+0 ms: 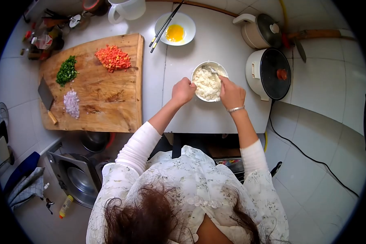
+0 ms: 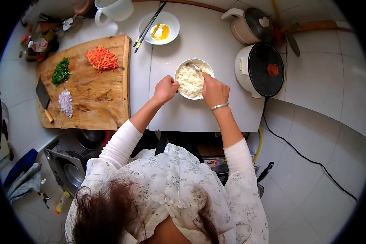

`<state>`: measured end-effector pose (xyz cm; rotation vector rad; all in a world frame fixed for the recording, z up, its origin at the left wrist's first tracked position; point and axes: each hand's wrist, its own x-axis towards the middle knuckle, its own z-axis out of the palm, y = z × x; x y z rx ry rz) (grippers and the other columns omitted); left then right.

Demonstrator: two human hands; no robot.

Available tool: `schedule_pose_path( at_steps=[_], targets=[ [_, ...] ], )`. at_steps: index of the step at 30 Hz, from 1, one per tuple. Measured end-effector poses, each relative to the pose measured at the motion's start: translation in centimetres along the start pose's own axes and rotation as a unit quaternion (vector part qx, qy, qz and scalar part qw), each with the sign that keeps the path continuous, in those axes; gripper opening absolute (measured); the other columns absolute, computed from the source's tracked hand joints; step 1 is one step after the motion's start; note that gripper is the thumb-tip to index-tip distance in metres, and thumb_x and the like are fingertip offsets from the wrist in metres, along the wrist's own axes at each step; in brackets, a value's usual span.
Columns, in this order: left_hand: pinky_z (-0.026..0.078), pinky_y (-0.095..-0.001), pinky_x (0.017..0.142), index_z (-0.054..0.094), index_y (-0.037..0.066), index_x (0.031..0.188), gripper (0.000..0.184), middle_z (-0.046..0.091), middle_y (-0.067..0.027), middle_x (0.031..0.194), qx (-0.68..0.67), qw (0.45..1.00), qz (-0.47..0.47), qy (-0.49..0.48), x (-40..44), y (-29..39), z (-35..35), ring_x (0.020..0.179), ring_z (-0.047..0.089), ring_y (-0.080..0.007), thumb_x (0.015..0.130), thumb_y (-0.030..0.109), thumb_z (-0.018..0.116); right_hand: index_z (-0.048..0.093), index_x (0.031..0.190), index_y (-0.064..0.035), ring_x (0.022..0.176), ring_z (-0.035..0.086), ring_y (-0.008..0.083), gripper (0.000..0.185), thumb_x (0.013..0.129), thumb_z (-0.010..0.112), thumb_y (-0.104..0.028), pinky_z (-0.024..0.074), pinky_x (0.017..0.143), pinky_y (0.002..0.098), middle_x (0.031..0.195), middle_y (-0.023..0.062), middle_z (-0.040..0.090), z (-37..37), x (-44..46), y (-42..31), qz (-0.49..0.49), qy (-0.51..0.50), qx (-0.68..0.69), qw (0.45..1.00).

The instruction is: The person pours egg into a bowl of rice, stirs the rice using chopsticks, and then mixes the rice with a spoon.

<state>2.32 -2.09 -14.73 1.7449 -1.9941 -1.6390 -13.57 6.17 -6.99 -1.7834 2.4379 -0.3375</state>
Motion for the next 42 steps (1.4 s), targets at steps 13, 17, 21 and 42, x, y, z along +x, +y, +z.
schedule_pose_path(
  at_steps=[13,17,21,42],
  targets=[
    [0.049,-0.0335,0.07,0.058,0.001,0.083,0.026,0.066,-0.011,0.073,0.041,0.998,0.029,0.043,0.1,-0.2,0.2,0.07,0.063,-0.0242,0.082,0.027,0.052,0.066,0.098,-0.0155,0.059,0.061,0.0293,0.018,0.083,0.056,-0.014,0.0471,0.054,0.0376,0.068,0.0107,0.064,-1.2,-0.8,0.2,0.02,0.035,-0.023,0.999],
    [0.049,-0.0334,0.07,0.058,0.001,0.084,0.026,0.066,-0.0108,0.073,0.04,0.999,0.014,0.03,0.0,-0.1,0.4,0.07,0.064,-0.0237,0.082,0.026,0.052,0.066,0.099,-0.0152,0.058,0.061,0.0296,0.019,0.083,0.055,-0.013,0.0465,0.052,0.0383,0.068,0.0111,0.063,0.1,-0.8,0.1,0.016,0.022,-0.012,1.0],
    [0.048,-0.0387,0.074,0.059,0.0,0.087,0.027,0.065,-0.0166,0.082,0.008,1.0,0.008,0.012,0.5,-0.2,0.0,0.079,0.062,-0.0309,0.081,0.026,0.054,0.066,0.1,-0.0151,0.058,0.06,0.0299,0.019,0.083,0.055,-0.013,0.0459,0.052,0.0394,0.066,0.0114,0.063,0.0,-0.9,-0.3,0.01,0.032,-0.019,0.999],
    [0.049,-0.0306,0.068,0.058,0.002,0.083,0.024,0.066,-0.0098,0.072,0.003,1.0,0.004,0.017,0.7,-0.6,0.7,0.068,0.065,-0.0201,0.08,0.025,0.054,0.064,0.103,-0.0142,0.056,0.061,0.0286,0.023,0.082,0.056,-0.011,0.0476,0.051,0.038,0.065,0.0095,0.063,0.8,-0.9,0.0,0.024,0.018,-0.045,0.999]
  ],
)
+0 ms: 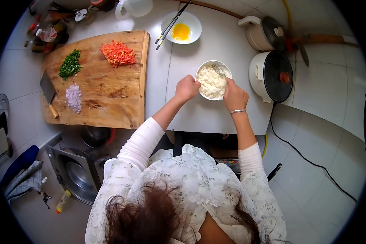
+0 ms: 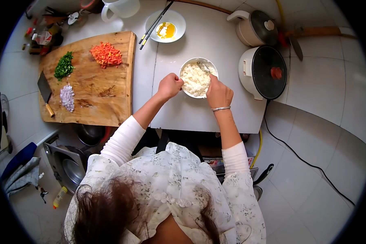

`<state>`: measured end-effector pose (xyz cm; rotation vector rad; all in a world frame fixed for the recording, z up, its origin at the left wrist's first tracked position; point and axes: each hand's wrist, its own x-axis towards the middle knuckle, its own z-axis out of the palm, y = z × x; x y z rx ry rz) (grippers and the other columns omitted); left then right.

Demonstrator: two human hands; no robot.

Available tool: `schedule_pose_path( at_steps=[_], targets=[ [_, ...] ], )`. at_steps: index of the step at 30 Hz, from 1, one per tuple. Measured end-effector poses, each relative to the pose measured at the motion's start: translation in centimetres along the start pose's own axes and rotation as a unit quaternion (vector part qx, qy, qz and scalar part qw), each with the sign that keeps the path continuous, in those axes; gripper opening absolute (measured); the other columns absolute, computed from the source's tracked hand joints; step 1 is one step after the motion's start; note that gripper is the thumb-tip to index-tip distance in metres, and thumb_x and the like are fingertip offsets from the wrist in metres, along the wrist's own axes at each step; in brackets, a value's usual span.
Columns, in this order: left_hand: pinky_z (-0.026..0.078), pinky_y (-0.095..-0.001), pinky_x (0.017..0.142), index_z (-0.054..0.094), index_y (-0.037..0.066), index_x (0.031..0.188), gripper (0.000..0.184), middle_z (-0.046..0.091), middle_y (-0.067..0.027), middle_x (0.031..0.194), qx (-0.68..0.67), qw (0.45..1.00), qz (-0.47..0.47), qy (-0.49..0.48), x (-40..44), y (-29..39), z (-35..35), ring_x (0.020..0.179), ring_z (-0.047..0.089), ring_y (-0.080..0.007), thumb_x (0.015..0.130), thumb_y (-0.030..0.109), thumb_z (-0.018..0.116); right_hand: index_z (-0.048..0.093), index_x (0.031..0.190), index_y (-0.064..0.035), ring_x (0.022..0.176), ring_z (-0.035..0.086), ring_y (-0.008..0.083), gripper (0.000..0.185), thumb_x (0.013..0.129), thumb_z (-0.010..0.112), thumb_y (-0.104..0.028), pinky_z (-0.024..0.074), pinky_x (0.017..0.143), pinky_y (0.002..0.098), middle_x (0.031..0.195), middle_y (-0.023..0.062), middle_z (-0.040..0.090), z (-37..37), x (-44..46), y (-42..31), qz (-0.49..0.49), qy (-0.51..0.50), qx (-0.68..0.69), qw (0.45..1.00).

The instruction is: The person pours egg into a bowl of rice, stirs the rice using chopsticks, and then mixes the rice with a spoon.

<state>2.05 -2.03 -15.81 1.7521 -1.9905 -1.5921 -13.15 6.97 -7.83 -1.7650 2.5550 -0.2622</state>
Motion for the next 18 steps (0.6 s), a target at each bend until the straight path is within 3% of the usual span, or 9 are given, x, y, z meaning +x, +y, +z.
schedule_pose_path(
  at_steps=[6,12,15,18],
  targets=[
    [0.049,-0.0311,0.068,0.059,0.002,0.081,0.023,0.066,-0.0104,0.07,0.011,1.0,0.006,-0.009,-0.2,0.0,-0.2,0.067,0.065,-0.0204,0.08,0.025,0.055,0.065,0.101,-0.014,0.055,0.061,0.0267,0.021,0.082,0.056,-0.011,0.0471,0.05,0.0375,0.065,0.008,0.064,-0.1,0.1,-0.3,-0.009,-0.018,-0.005,1.0],
    [0.049,-0.0313,0.068,0.058,0.002,0.083,0.025,0.066,-0.0097,0.072,0.028,1.0,0.008,0.006,-0.4,0.4,-0.6,0.068,0.065,-0.0201,0.081,0.026,0.054,0.065,0.099,-0.0146,0.056,0.062,0.0267,0.021,0.081,0.056,-0.011,0.0477,0.05,0.0378,0.068,0.0084,0.065,-2.8,0.4,-2.5,-0.084,0.035,0.04,0.995],
    [0.049,-0.0312,0.068,0.058,0.002,0.083,0.025,0.066,-0.0098,0.072,0.014,1.0,0.0,0.018,-0.1,0.1,-0.2,0.068,0.064,-0.0198,0.081,0.026,0.054,0.066,0.099,-0.0167,0.056,0.06,0.0295,0.021,0.081,0.056,-0.012,0.0462,0.05,0.0382,0.064,0.011,0.062,-0.4,0.4,-1.5,-0.036,-0.045,0.019,0.998],
    [0.049,-0.0311,0.067,0.058,0.001,0.084,0.025,0.066,-0.0098,0.071,-0.001,1.0,-0.008,0.013,0.1,0.1,0.1,0.068,0.064,-0.0195,0.081,0.026,0.054,0.065,0.101,-0.0164,0.056,0.06,0.0297,0.023,0.08,0.056,-0.011,0.0465,0.05,0.0384,0.063,0.0113,0.062,-1.8,-0.4,-0.7,-0.047,-0.05,0.001,0.998]
  ],
)
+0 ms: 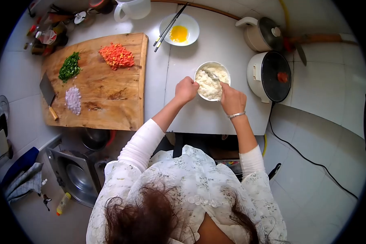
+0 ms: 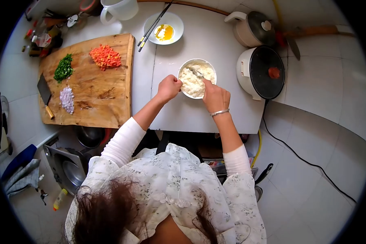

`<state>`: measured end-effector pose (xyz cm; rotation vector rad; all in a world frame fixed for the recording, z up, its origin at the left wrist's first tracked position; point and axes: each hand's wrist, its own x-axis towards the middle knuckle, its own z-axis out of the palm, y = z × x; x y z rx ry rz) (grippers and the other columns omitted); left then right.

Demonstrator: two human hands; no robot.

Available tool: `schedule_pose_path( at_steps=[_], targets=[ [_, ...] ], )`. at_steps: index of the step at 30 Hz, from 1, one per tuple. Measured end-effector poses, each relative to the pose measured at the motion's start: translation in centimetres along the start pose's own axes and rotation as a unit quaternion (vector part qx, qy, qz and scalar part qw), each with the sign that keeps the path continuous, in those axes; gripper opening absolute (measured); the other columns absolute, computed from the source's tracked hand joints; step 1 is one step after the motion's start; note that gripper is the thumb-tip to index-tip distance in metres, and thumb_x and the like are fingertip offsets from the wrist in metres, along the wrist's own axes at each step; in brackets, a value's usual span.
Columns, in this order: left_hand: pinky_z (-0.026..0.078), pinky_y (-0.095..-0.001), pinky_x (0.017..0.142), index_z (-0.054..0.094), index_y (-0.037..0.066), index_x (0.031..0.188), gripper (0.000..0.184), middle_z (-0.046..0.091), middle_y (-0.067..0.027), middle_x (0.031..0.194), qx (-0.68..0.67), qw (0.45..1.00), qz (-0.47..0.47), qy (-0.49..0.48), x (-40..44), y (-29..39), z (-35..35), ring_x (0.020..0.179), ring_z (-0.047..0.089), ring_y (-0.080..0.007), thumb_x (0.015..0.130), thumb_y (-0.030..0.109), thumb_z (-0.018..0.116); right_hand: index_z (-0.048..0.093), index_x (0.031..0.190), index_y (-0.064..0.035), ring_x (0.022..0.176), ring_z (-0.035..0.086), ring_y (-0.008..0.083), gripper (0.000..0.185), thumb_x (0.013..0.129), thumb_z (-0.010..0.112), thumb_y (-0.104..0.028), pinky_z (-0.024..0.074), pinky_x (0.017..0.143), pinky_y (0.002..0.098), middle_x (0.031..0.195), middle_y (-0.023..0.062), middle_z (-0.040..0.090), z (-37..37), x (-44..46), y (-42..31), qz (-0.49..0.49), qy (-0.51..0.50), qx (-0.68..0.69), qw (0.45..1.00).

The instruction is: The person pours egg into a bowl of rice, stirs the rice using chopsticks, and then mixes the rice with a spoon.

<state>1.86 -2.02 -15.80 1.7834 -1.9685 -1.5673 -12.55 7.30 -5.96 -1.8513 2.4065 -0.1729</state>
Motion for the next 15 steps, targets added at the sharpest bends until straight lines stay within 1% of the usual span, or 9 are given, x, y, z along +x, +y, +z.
schedule_pose_path(
  at_steps=[3,6,9,12,13,15],
  targets=[
    [0.049,-0.0307,0.067,0.057,0.001,0.085,0.024,0.066,-0.0094,0.072,-0.026,0.999,-0.024,-0.01,-0.4,-0.1,0.3,0.067,0.064,-0.0191,0.081,0.025,0.053,0.063,0.104,-0.0161,0.056,0.06,0.031,0.025,0.081,0.055,-0.012,0.0468,0.051,0.0401,0.064,0.012,0.062,-2.5,-1.2,0.4,0.025,0.048,-0.011,0.998],
    [0.049,-0.0302,0.067,0.056,0.002,0.086,0.023,0.067,-0.0089,0.072,-0.042,0.999,-0.025,0.002,-1.1,-0.4,1.1,0.067,0.063,-0.0182,0.081,0.024,0.054,0.061,0.108,-0.0154,0.057,0.062,0.0294,0.028,0.081,0.053,-0.011,0.0485,0.052,0.04,0.066,0.0123,0.064,-1.0,-0.6,1.5,0.074,-0.002,-0.065,0.995],
    [0.048,-0.0298,0.067,0.056,0.003,0.085,0.021,0.067,-0.0083,0.072,-0.014,1.0,-0.007,0.0,-1.3,-0.5,1.2,0.067,0.063,-0.0176,0.08,0.023,0.054,0.059,0.112,-0.0146,0.058,0.062,0.0314,0.031,0.082,0.051,-0.013,0.0485,0.053,0.0424,0.064,0.014,0.063,2.1,0.9,0.9,0.111,-0.049,-0.064,0.991],
    [0.048,-0.0292,0.066,0.056,0.003,0.085,0.021,0.067,-0.0081,0.071,-0.026,0.999,-0.028,-0.011,-1.4,-0.2,1.1,0.067,0.063,-0.0172,0.079,0.023,0.055,0.059,0.113,-0.0163,0.059,0.061,0.0347,0.028,0.087,0.049,-0.017,0.0474,0.057,0.0458,0.064,0.0159,0.062,2.6,1.4,1.0,0.077,-0.042,0.035,0.996],
    [0.048,-0.0291,0.066,0.056,0.003,0.086,0.021,0.067,-0.0082,0.072,-0.038,0.999,-0.035,-0.012,-1.3,-0.1,1.1,0.067,0.063,-0.0172,0.078,0.023,0.055,0.059,0.114,-0.0168,0.058,0.06,0.0318,0.032,0.083,0.052,-0.013,0.0473,0.054,0.0428,0.065,0.012,0.063,2.1,1.3,1.0,0.039,-0.072,-0.014,0.997],
    [0.048,-0.0288,0.066,0.057,0.002,0.087,0.022,0.068,-0.0083,0.072,-0.063,0.997,-0.053,-0.013,-1.4,-0.1,1.1,0.068,0.064,-0.0172,0.078,0.022,0.056,0.059,0.113,-0.0172,0.056,0.06,0.0288,0.037,0.078,0.054,-0.009,0.0469,0.052,0.0397,0.065,0.0092,0.062,1.1,1.3,1.5,-0.066,-0.043,-0.019,0.997]
  ],
)
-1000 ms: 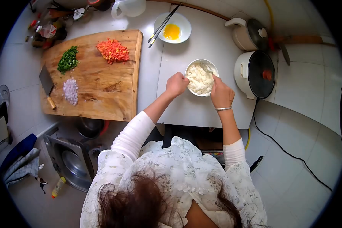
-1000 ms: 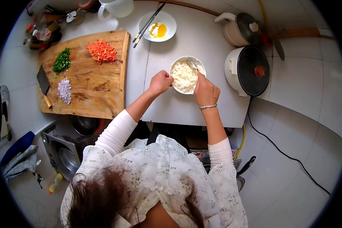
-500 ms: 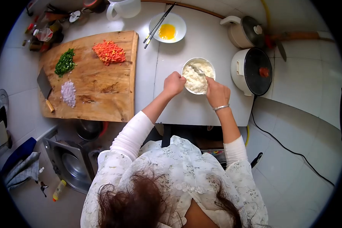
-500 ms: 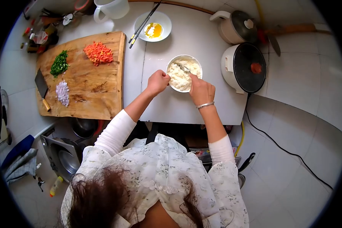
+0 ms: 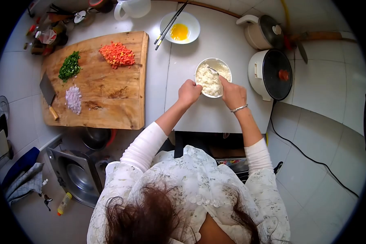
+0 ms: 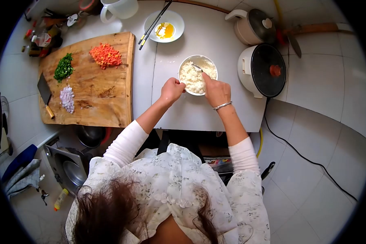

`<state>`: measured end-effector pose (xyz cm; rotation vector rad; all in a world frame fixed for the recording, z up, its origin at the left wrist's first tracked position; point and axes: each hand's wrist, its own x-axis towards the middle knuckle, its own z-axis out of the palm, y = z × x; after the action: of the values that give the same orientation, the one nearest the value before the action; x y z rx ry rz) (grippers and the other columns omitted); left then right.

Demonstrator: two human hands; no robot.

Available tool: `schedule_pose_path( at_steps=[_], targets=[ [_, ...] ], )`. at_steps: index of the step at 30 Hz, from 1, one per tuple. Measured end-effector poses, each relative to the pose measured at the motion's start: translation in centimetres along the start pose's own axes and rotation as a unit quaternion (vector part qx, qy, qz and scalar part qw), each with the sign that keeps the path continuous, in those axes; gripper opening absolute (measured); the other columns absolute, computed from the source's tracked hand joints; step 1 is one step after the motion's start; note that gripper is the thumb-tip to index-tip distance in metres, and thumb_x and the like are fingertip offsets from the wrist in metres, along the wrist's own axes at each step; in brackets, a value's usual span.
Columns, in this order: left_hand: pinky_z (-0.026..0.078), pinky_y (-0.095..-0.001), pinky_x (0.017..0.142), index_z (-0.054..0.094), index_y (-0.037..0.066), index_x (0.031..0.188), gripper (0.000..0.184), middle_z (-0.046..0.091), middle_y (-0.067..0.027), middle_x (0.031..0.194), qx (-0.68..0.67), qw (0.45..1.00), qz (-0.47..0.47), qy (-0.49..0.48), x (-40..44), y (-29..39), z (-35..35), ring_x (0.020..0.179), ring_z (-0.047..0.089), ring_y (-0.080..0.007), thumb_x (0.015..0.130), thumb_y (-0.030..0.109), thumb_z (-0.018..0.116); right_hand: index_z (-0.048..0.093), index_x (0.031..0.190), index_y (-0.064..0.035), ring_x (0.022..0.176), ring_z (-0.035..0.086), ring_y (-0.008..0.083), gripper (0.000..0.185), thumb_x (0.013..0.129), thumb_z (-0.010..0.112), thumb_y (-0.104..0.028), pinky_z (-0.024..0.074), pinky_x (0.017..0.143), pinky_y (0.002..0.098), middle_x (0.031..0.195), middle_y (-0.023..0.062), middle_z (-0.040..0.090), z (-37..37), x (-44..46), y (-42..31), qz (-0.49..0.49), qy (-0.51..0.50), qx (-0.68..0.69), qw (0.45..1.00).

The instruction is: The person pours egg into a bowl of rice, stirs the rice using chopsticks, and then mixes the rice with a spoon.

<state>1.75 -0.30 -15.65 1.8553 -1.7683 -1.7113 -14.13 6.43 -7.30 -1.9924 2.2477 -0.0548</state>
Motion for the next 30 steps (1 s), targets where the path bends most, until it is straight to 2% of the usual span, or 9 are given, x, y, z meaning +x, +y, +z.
schedule_pose_path(
  at_steps=[2,5,9,12,19,22,25,28,30],
  targets=[
    [0.048,-0.0286,0.067,0.057,0.002,0.088,0.023,0.068,-0.0087,0.073,-0.009,1.0,-0.016,0.006,-0.1,-0.1,0.2,0.068,0.064,-0.0172,0.077,0.022,0.057,0.06,0.112,-0.0175,0.054,0.059,0.0232,0.044,0.071,0.056,-0.002,0.0453,0.049,0.0346,0.064,0.0048,0.059,-0.8,-0.8,0.9,-0.091,0.03,-0.025,0.995],
    [0.048,-0.0286,0.067,0.058,0.001,0.089,0.025,0.067,-0.0094,0.073,-0.029,0.999,-0.018,0.003,0.3,0.1,0.5,0.068,0.064,-0.0172,0.076,0.021,0.058,0.06,0.11,-0.0154,0.057,0.059,0.0218,0.04,0.072,0.057,-0.003,0.0454,0.05,0.035,0.061,0.0029,0.057,-4.0,-1.5,2.1,-0.163,0.016,-0.064,0.984],
    [0.048,-0.0286,0.067,0.057,-0.001,0.089,0.025,0.067,-0.01,0.074,-0.023,0.999,-0.018,-0.026,-0.3,0.9,-0.5,0.069,0.064,-0.0169,0.076,0.02,0.058,0.06,0.108,-0.0174,0.059,0.06,0.0203,0.038,0.073,0.058,-0.005,0.0454,0.05,0.0342,0.063,0.0017,0.058,-4.6,0.1,2.7,-0.127,0.032,-0.067,0.989],
    [0.048,-0.0287,0.067,0.057,-0.001,0.089,0.025,0.067,-0.0103,0.075,-0.007,1.0,0.016,-0.005,0.1,0.2,-0.2,0.069,0.064,-0.0168,0.076,0.02,0.058,0.059,0.109,-0.0158,0.059,0.061,0.0198,0.036,0.074,0.057,-0.006,0.0455,0.05,0.0334,0.063,0.0018,0.059,-3.1,2.7,1.3,-0.143,0.06,-0.043,0.987],
    [0.048,-0.0282,0.066,0.058,-0.002,0.087,0.024,0.067,-0.011,0.075,-0.045,0.999,-0.025,-0.017,0.4,0.1,0.1,0.068,0.064,-0.0157,0.076,0.02,0.059,0.059,0.112,-0.0142,0.053,0.058,0.0207,0.039,0.074,0.056,-0.004,0.0445,0.047,0.0332,0.061,0.0024,0.058,-4.3,0.2,2.0,-0.235,0.002,-0.096,0.967],
    [0.048,-0.0282,0.066,0.058,-0.002,0.086,0.024,0.067,-0.0108,0.075,-0.061,0.997,-0.034,-0.038,0.3,0.3,-0.1,0.068,0.064,-0.0155,0.077,0.02,0.06,0.059,0.113,-0.0151,0.054,0.058,0.022,0.041,0.074,0.055,-0.003,0.0451,0.048,0.0333,0.058,0.0044,0.057,-5.3,-0.7,3.4,-0.168,0.034,-0.078,0.982],
    [0.048,-0.0283,0.066,0.058,-0.002,0.087,0.024,0.067,-0.0105,0.075,-0.083,0.996,-0.029,-0.014,-0.1,0.0,0.5,0.067,0.063,-0.0155,0.077,0.02,0.059,0.058,0.114,-0.0151,0.061,0.06,0.0256,0.039,0.076,0.054,-0.007,0.0462,0.052,0.0376,0.061,0.0065,0.059,-5.2,-0.2,2.3,-0.012,-0.02,-0.124,0.992],
    [0.048,-0.0283,0.065,0.059,-0.002,0.086,0.024,0.067,-0.0102,0.075,-0.092,0.996,-0.02,0.006,-0.1,-0.5,1.3,0.066,0.063,-0.0157,0.077,0.019,0.059,0.061,0.108,-0.0122,0.07,0.064,0.0296,0.028,0.081,0.053,-0.014,0.0492,0.06,0.0406,0.077,0.0098,0.066,-2.9,1.9,0.7,0.116,-0.133,-0.093,0.98],
    [0.048,-0.0285,0.064,0.06,-0.003,0.085,0.023,0.067,-0.0101,0.074,-0.096,0.995,-0.017,0.013,-0.1,-0.6,1.4,0.065,0.062,-0.0162,0.077,0.019,0.058,0.063,0.106,-0.0126,0.074,0.064,0.0325,0.025,0.084,0.052,-0.018,0.0494,0.065,0.0427,0.081,0.0127,0.067,-1.3,2.3,0.4,0.149,-0.097,0.024,0.984]
  ],
)
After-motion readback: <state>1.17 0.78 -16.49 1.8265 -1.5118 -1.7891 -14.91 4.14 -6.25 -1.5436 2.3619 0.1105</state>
